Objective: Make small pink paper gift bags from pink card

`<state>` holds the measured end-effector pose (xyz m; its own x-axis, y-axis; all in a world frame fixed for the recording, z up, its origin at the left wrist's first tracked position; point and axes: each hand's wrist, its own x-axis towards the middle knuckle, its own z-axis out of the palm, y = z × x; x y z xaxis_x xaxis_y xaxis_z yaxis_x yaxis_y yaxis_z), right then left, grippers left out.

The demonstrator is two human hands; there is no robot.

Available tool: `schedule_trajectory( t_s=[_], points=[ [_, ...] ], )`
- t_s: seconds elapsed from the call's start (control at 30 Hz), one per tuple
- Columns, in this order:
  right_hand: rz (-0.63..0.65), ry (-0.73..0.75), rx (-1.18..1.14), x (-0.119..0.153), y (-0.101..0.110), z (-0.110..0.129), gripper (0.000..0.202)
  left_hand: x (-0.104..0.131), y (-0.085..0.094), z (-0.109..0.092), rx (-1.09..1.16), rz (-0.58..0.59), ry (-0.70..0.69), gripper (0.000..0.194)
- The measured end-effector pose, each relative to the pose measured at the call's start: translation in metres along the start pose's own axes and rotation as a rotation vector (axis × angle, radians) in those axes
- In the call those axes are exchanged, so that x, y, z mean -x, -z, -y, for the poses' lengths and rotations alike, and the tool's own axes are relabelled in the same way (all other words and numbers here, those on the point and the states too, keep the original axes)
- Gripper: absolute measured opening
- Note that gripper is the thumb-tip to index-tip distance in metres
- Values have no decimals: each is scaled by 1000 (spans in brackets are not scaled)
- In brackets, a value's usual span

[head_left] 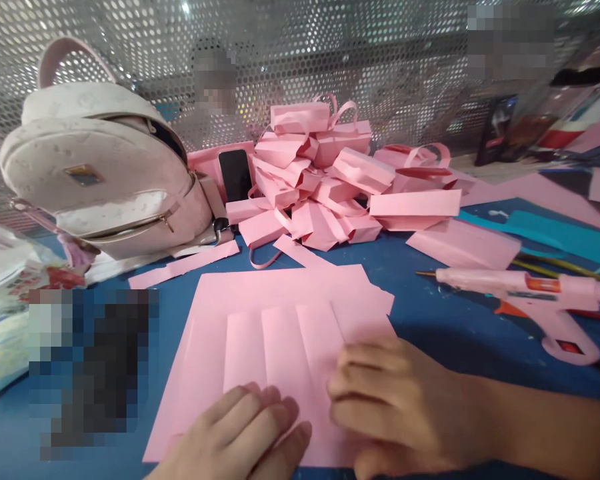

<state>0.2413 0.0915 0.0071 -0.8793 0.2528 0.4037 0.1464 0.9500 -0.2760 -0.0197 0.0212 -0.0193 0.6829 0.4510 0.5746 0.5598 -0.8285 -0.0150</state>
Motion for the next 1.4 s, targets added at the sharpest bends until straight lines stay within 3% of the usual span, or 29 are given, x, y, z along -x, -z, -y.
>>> schedule_trajectory(
  t_s=[0.07, 0.17, 0.3, 0.47, 0.73, 1.0, 1.07, 1.2, 1.4],
  points=[
    [49, -189, -40, 0, -2, 3, 46, -4, 6, 0, -30, 87, 51, 25],
    [137, -343, -109, 1, -6, 10, 33, -7, 12, 1, -33, 196, 182, 28],
    [197, -417, -115, 1, -7, 15, 22, -5, 15, 8, 101, 245, 288, 22],
    [193, -394, -102, -1, -2, 7, 19, 1, 19, 14, 282, 360, 374, 22],
    [147, -375, 75, -4, -3, 4, 20, -3, 16, 12, -7, 356, 238, 25],
    [156, -299, 217, -4, -9, 2, 14, -2, 11, 13, -101, 238, 197, 25],
    [136, -279, 279, -3, -11, 3, 15, -2, 14, 11, -146, 254, 157, 23],
    [123, -288, 278, -3, -11, 5, 13, -6, 19, 7, -161, 343, 76, 51],
    [155, -295, 149, -4, -2, 4, 28, -8, 18, 4, -214, 423, -32, 54]
  ],
)
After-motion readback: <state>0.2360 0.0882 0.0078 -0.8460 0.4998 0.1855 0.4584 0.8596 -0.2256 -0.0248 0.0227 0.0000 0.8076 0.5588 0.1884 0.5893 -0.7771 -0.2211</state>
